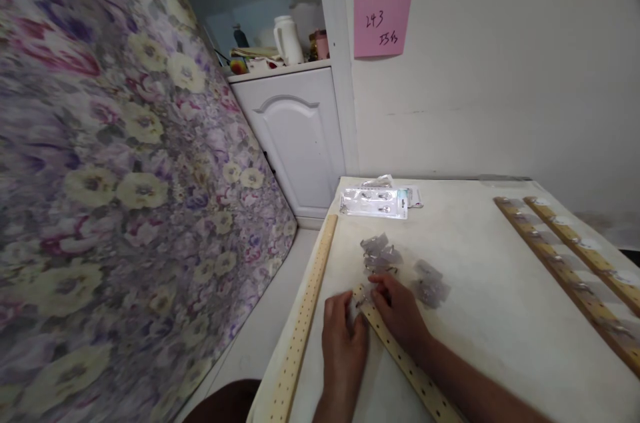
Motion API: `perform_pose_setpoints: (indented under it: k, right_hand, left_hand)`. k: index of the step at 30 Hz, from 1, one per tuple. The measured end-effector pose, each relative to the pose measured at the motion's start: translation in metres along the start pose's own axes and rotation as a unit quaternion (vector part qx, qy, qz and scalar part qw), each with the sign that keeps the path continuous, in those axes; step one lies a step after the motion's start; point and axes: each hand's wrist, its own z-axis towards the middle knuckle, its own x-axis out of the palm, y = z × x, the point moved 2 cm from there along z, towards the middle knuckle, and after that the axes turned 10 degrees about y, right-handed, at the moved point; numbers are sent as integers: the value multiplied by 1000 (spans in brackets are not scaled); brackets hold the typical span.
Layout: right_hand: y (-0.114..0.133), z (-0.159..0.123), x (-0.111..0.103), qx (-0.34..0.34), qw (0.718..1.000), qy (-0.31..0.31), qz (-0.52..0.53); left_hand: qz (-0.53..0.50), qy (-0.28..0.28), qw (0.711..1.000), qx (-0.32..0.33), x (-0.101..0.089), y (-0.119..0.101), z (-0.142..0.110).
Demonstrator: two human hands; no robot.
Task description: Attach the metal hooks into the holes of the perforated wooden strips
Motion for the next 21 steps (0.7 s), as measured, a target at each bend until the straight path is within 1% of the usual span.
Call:
perform_pose_setpoints:
  k: [4,11,21]
  right_hand:
    - [-1,1,0,-14,1000,0,-10]
    - [-5,4,1,-6,1000,4,-20]
    - [-7,4,1,-17,1000,-4,-12]
  left_hand:
    - [12,10,1000,5,0,-3,0]
    - [15,10,1000,3,-1,-6,0]
    - [6,18,1000,6,0,-4,1]
